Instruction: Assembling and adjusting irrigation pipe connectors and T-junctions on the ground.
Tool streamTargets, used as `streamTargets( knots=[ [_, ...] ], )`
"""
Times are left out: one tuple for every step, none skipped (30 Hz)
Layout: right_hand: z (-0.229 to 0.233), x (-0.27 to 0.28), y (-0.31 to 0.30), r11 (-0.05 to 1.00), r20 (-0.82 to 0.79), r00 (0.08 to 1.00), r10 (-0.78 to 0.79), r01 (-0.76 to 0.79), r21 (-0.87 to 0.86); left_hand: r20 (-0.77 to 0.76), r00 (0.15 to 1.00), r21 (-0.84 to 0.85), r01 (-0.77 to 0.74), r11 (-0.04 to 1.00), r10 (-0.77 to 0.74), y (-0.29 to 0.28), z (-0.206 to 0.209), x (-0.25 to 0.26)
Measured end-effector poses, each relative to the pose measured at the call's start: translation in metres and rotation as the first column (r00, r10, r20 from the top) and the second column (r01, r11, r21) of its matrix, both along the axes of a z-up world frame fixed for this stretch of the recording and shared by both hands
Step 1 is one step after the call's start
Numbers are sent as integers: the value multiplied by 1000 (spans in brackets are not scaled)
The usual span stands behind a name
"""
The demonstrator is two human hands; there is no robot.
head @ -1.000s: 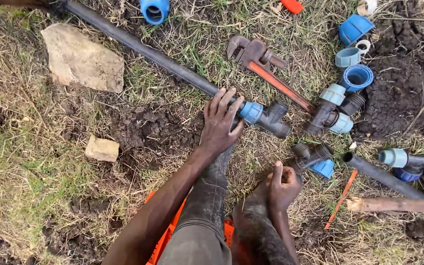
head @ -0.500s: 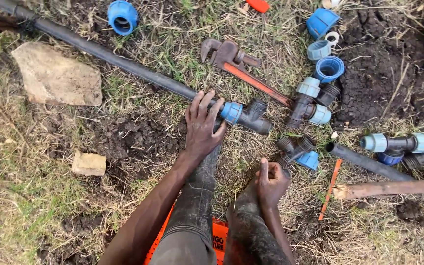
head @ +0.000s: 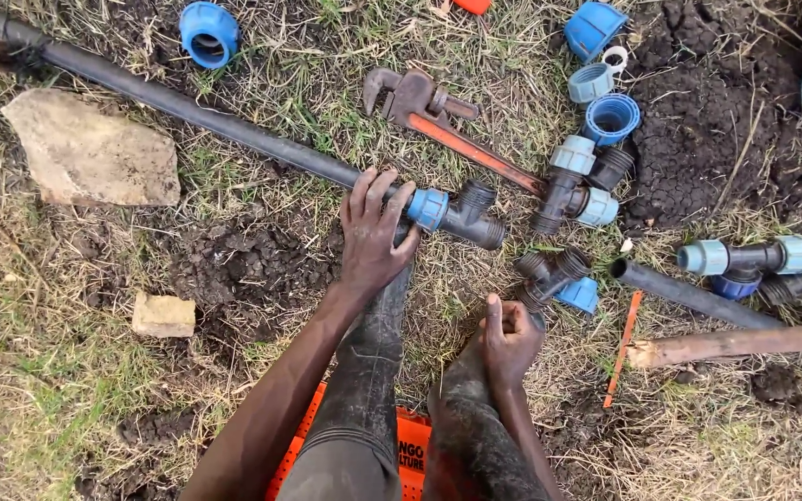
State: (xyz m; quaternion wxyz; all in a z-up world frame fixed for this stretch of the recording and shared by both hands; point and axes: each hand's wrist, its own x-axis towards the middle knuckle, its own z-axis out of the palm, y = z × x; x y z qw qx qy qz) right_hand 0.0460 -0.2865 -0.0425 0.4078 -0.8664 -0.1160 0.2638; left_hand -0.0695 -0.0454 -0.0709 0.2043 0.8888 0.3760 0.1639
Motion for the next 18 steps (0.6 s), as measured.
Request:
streamTargets(
  knots=[
    [-1, 0, -1, 1000, -2, 1000, 0, 0, 1, -2, 1000, 1, 0, 1000, 0, 2, 1, -1],
    [-3, -1, -2, 1000, 3, 1000, 1, -1, 5, 2, 1000, -15, 14, 1000, -14, 3, 2, -1],
    [-4, -1, -3, 1000, 8, 1000, 2, -2, 9, 7, 1000, -31, 28, 999, -28, 4, 3, -2],
    [-1, -1, 0, 1000, 6, 1000, 0, 0, 9, 6, 1000, -31, 31, 999, -30, 5, 1, -2],
    [1, -1, 2, 1000, 3, 1000, -1, 1, 13, 3, 999, -23, 39, 999, -39, 6, -1, -3],
    [4, -1, 3, 1000, -1, 1000, -2, 2, 15, 2, 999, -16, 47, 999, -47, 6, -3, -3],
    [3, 0, 1, 1000, -2, 1000, -3, 3, 12, 1, 999, -19, 48, 999, -48, 6, -3, -3],
    [1, 0, 0, 1000, 3, 1000, 4, -4, 11, 9, 999, -24, 51, 998, -51, 6, -3, -3],
    [-1, 0, -1, 1000, 8, 1000, 11, -11, 10, 16, 998, -30, 54, 998, -53, 6, -2, -3],
    [-2, 0, -1, 1000, 9, 1000, 9, -9, 13, 17, 998, -27, 55, 998, -55, 7, -2, -3],
    [-2, 0, -2, 1000, 3, 1000, 5, -5, 0, 19, 998, -23, 57, 998, -56, 8, -1, -2],
    [-2, 0, -3, 1000, -5, 1000, 2, -2, -15, 20, 998, -22, 57, 998, -57, 7, 0, -2],
    [-1, -1, -2, 1000, -6, 1000, 1, -1, -16, 19, 998, -23, 58, 998, -58, 7, 0, -2],
    [1, -1, 0, 1000, -19, 1000, -7, 6, -16, 19, 998, -24, 57, 998, -56, 8, -1, -2],
    [2, -1, 1, 1000, -32, 999, -15, 14, -16, 19, 998, -25, 55, 998, -55, 8, -1, -2],
    [3, -1, 1, 1000, -33, 999, -17, 16, -17, 18, 998, -26, 57, 998, -57, 8, -1, -2],
    [3, -1, 1, 1000, -45, 999, -24, 23, -15, 15, 998, -20, 59, 998, -59, 8, -1, -2],
    [3, -1, 1, 999, -56, 998, -32, 31, -13, 12, 998, -13, 62, 998, -62, 9, -1, -1]
  ],
)
